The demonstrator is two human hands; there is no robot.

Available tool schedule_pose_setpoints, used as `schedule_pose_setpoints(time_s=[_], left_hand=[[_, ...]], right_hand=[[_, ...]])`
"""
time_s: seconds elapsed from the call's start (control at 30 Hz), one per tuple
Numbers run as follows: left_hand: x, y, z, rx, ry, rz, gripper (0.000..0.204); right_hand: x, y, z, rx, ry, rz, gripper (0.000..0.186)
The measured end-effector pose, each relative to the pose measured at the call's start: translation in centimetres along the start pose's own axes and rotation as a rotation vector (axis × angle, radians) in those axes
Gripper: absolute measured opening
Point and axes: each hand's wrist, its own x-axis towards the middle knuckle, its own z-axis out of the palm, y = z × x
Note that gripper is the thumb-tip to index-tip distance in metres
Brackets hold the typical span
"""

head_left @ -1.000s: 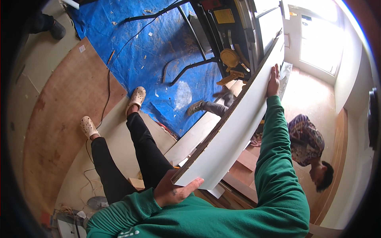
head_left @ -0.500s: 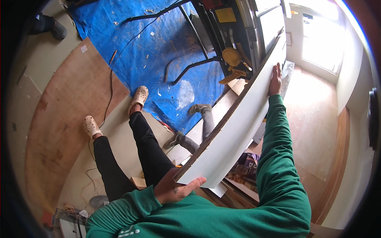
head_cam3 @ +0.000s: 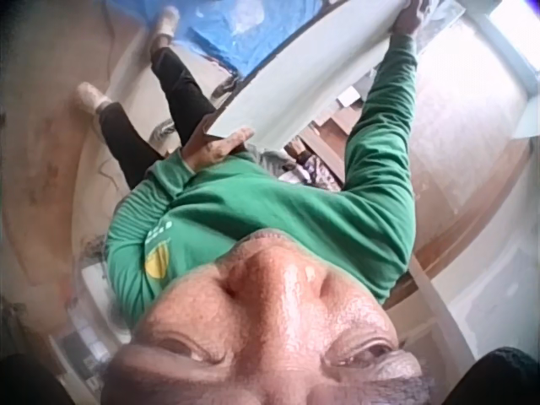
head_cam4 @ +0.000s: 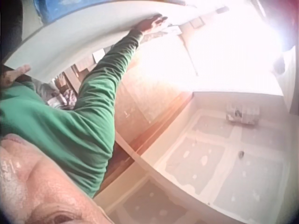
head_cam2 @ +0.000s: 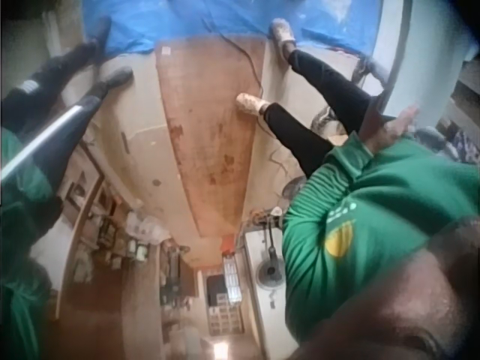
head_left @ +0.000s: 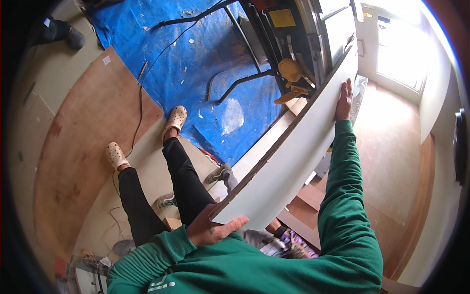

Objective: The person positions a wooden board against a table saw guide, pushes the board through the rotating blade to cut it, and then removes the cut piece.

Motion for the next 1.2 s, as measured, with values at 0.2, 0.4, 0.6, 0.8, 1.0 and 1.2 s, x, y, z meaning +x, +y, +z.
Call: schedule_pose_setpoints(time_s=[0.2, 0.4, 0.6, 0.8, 1.0, 1.2], left_hand=[[0.3, -0.3, -0.1, 0.057, 0.027, 0.021, 0.031], [0.9, -1.8, -0.7, 0.122, 0.045, 0.116, 0.025], [1.2, 0.2, -1.8, 0.062, -0.032, -0.049, 0.023], [0.8, -1.1, -2.9, 0.23, -0.107, -0.052, 0.029], [1.4, -0.1, -5.0, 0.243, 0.024, -0.168, 0.019], [-0.4, 1.2, -5.4, 0.424, 0.106, -0.044, 0.024]], right_hand=[[0.1, 2.6, -0.9, -0.18, -0.032, -0.203, 0.062], [-9.8, 0.1, -3.7, 0.343, 0.382, 0.307, 0.06], [-26.7, 3.4, -6.2, 0.245, 0.575, 0.345, 0.051], [-32.3, -2.6, 0.3, 1.045, 0.37, 0.873, 0.059], [-31.5, 0.4, -1.0, 1.663, -0.095, 0.831, 0.066], [-27.0, -8.4, -1.9, 1.514, 0.208, 1.018, 0.07]])
